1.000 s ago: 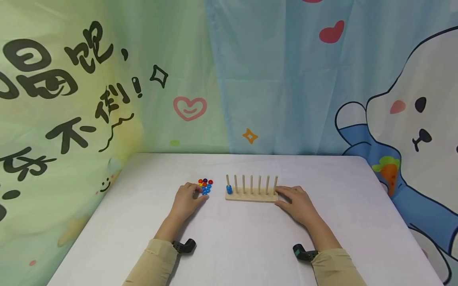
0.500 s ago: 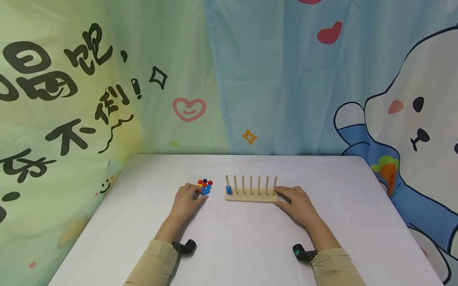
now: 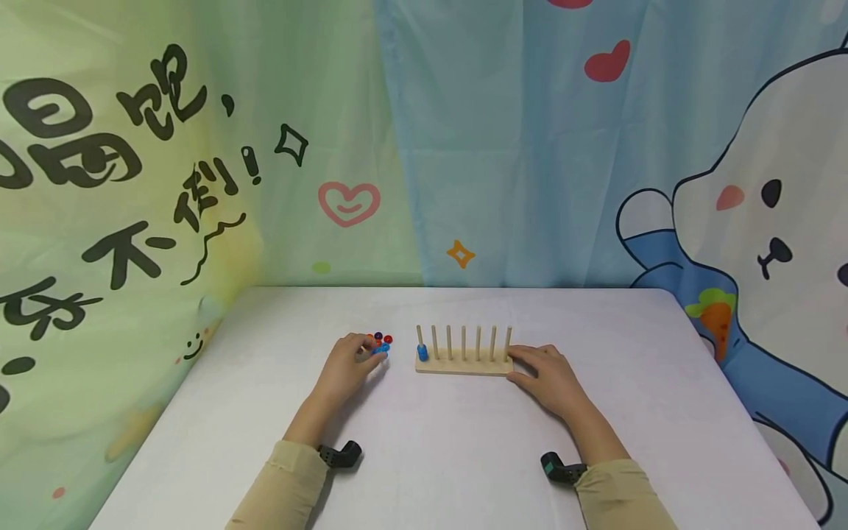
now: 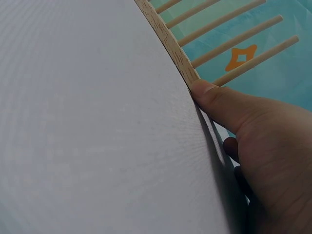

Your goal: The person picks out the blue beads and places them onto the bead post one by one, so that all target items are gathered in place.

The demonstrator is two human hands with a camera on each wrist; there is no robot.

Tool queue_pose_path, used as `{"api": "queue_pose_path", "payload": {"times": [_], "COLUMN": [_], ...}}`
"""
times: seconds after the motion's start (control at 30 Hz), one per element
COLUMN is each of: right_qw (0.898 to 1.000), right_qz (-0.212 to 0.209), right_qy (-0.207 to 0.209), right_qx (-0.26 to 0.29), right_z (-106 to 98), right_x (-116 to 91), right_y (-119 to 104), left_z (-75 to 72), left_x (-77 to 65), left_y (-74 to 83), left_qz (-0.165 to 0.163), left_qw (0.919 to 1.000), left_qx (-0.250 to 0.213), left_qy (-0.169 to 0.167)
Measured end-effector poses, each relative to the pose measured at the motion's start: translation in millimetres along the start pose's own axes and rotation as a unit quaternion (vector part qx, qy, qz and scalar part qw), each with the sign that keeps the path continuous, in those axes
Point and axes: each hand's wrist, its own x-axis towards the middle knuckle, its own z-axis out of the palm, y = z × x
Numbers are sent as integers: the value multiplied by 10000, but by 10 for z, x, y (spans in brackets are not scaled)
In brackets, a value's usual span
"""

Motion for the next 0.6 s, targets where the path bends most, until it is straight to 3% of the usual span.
{"api": "queue_pose_path", "payload": {"times": [0.1,0.33,0.6], "right_qw": [10000,10000,10000], "right_qz": [-2,-31,-30], "right_qy": [-47,10,-18], "right_qx": [-13,-51,-75], "right_z": [-4,18,34], "right_x": [3,6,12], "right_y": [2,25,49], "left_z": [-84,-265,-326], "left_x": [67,243,358], "left_y": [86,322,536], "left_qz": [183,492,809], "left_qw": [9995,9981,9953], "left_qx": [-231,-253,-178], "left_qy": [-70,-256,-510]}}
